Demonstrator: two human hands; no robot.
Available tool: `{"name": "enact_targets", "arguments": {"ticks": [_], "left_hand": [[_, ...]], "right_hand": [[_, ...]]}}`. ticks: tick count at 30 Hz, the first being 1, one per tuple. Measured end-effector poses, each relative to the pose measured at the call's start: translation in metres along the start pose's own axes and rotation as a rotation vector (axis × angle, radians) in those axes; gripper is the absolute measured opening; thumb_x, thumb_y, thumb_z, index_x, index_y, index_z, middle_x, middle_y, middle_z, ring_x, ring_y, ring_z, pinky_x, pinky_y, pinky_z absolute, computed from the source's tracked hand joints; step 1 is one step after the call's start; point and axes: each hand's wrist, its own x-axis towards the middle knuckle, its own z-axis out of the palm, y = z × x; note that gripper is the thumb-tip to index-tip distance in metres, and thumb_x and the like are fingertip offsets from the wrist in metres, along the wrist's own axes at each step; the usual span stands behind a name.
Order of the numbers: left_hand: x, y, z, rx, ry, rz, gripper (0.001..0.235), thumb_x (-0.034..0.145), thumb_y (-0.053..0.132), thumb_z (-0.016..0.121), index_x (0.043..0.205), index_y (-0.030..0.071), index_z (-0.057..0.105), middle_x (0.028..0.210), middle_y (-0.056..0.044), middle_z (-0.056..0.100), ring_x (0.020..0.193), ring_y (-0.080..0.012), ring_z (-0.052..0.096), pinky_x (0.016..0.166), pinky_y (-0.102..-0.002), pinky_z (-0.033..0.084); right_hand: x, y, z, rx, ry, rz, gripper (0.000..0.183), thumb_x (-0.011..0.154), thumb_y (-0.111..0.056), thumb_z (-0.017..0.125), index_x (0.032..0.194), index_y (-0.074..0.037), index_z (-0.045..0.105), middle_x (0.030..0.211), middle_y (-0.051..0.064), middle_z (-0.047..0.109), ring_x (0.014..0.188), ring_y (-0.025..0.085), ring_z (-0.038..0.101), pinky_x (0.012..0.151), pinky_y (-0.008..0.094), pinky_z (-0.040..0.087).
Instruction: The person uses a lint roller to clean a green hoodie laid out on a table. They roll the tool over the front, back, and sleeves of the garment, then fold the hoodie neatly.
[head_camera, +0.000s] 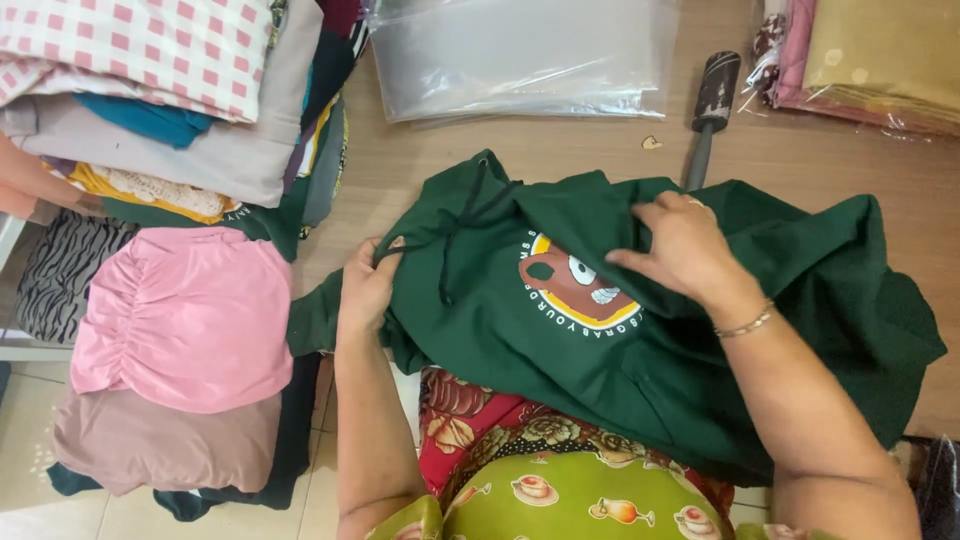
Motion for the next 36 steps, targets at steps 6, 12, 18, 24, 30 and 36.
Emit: {"name": "enact_targets", "arguments": {"ticks": [6, 12, 18, 24, 30, 36], "left_hand": [[0.019, -0.021, -0.025, -0.019, -0.006, -0.033, 0.013, 0.097, 0.022, 0.071, 0.088, 0.013, 0.070, 0.080, 0.003, 0.065, 0.072, -0.0076, 0.057, 0.062, -0.022, 0.047], [0.007, 0.019, -0.003, 0.197, -0.067, -0.054, 0.018, 0.094, 0.029, 0.069, 0.096, 0.012, 0.070, 0.086, -0.001, 0.070, 0.081, -0.0122, 0.065, 0.070, -0.028, 0.053], [0.015, -0.018, -0.031, 0.287, -0.122, 0.162, 0.026, 0.101, 0.030, 0.065, 0.081, 0.013, 0.065, 0.078, 0.007, 0.058, 0.076, -0.0088, 0.053, 0.067, -0.026, 0.041], [0.018, -0.029, -0.063, 0.001, -0.485, 0.320, 0.012, 0.088, -0.003, 0.071, 0.096, 0.006, 0.069, 0.100, -0.005, 0.063, 0.098, -0.0152, 0.058, 0.089, -0.025, 0.044], [-0.007, 0.054, -0.017, 0.173, -0.761, 0.513, 0.110, 0.072, 0.018, 0.091, 0.158, -0.001, 0.026, 0.148, -0.015, 0.048, 0.137, -0.0236, 0.050, 0.122, -0.038, 0.038], [-0.051, 0.126, 0.092, 0.488, -0.844, 0.845, 0.115, 0.071, 0.056, 0.091, 0.160, 0.017, 0.029, 0.175, -0.020, 0.011, 0.164, -0.0467, 0.002, 0.129, -0.064, 0.005]], "right_hand": [[-0.013, 0.034, -0.033, 0.675, 0.040, 0.069, 0.016, 0.104, -0.021, 0.064, 0.101, -0.009, 0.074, 0.082, 0.004, 0.076, 0.075, 0.012, 0.066, 0.075, 0.028, 0.051], [-0.023, -0.011, -0.076, 0.344, -0.085, 0.280, 0.070, 0.080, -0.049, 0.076, 0.137, -0.011, 0.065, 0.109, 0.005, 0.077, 0.091, 0.022, 0.072, 0.084, 0.039, 0.053], [-0.039, 0.001, 0.008, -0.023, -0.258, 0.027, 0.032, 0.088, -0.048, 0.070, 0.094, -0.017, 0.064, 0.084, 0.010, 0.072, 0.084, 0.038, 0.068, 0.072, 0.049, 0.051], [-0.120, 0.114, -0.060, 0.456, 0.547, 0.056, 0.016, 0.121, 0.003, 0.074, 0.132, 0.013, 0.067, 0.129, 0.027, 0.063, 0.117, 0.035, 0.059, 0.109, 0.043, 0.047], [-0.063, -0.054, -0.142, 0.585, 0.434, -0.287, 0.013, 0.094, -0.005, 0.077, 0.100, 0.004, 0.070, 0.093, 0.016, 0.067, 0.084, 0.024, 0.059, 0.081, 0.036, 0.047], [-0.044, -0.103, -0.120, 0.815, 0.216, -0.578, 0.013, 0.092, -0.010, 0.073, 0.103, -0.004, 0.071, 0.088, 0.008, 0.060, 0.075, 0.018, 0.059, 0.070, 0.028, 0.049]]}}
